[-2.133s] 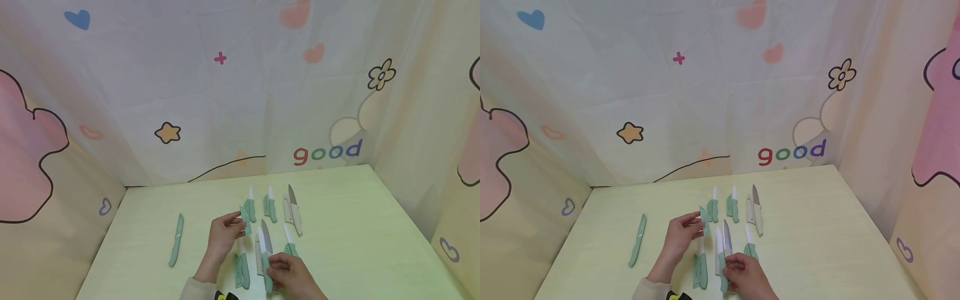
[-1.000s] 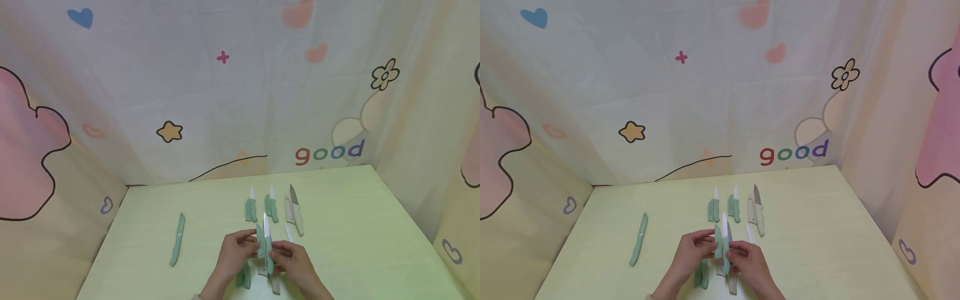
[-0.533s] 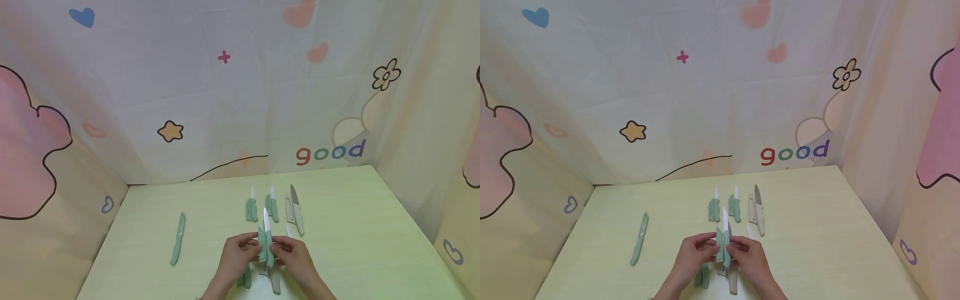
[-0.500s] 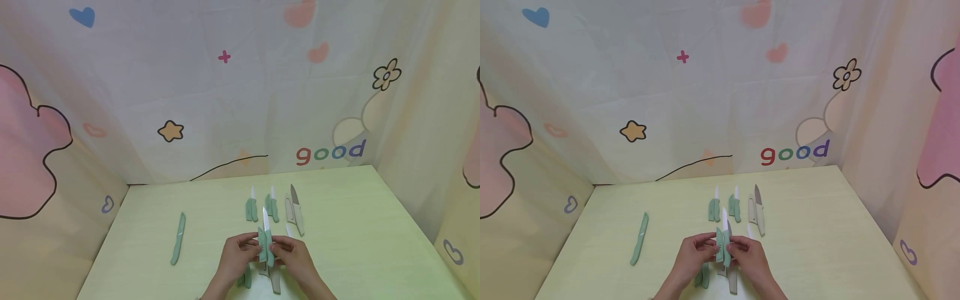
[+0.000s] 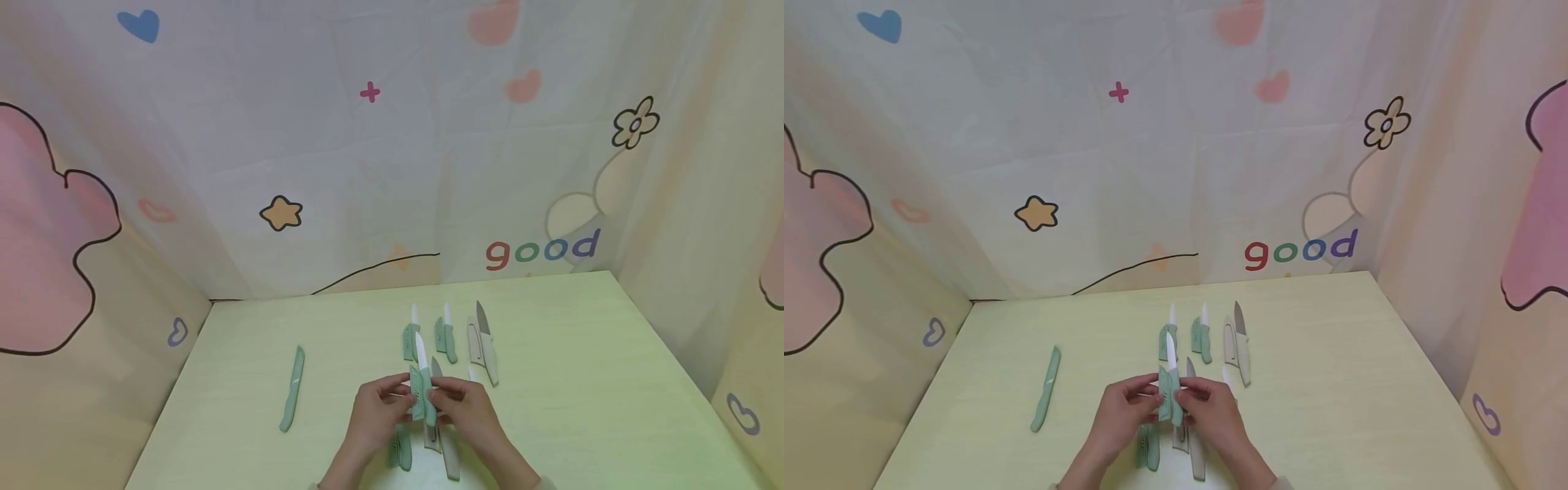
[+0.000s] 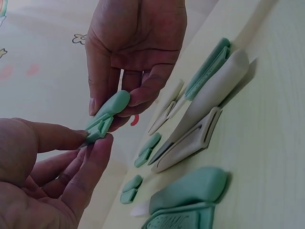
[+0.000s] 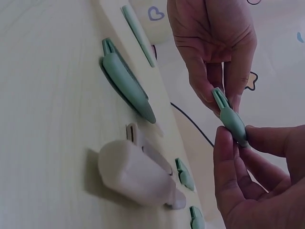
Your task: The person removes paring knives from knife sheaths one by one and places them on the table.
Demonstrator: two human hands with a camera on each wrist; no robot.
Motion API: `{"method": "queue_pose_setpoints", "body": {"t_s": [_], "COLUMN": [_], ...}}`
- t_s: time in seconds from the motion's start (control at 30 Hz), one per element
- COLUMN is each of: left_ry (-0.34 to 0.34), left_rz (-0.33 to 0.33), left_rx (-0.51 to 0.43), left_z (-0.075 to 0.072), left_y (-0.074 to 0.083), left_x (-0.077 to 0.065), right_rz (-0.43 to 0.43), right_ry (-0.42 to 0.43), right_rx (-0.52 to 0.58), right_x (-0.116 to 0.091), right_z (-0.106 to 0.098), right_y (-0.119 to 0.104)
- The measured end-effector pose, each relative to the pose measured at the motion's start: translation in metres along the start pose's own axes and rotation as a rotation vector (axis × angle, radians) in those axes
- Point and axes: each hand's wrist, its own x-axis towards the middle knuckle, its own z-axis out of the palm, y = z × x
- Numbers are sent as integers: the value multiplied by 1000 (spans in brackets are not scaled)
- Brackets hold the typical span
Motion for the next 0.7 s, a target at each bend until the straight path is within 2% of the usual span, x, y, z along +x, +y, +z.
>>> {"method": "queue_pose_setpoints", "body": {"t_s": [0.2, 0.47, 0.7], "left_ry": [13, 22, 109], "left_rz": [10, 5, -7], "left_rx": [2, -38, -10], "left_z": [-15, -39, -51], "left_y": [-3, -10, -12], "left_x": [6, 17, 29], "right_rz": [-31, -11, -40], "right_ry": [-45, -108, -132], "right_rx": [-35, -64, -166], "right_x": [12, 32, 48], "right_z": [13, 32, 45], "right_y": [-3, -6, -14]}}
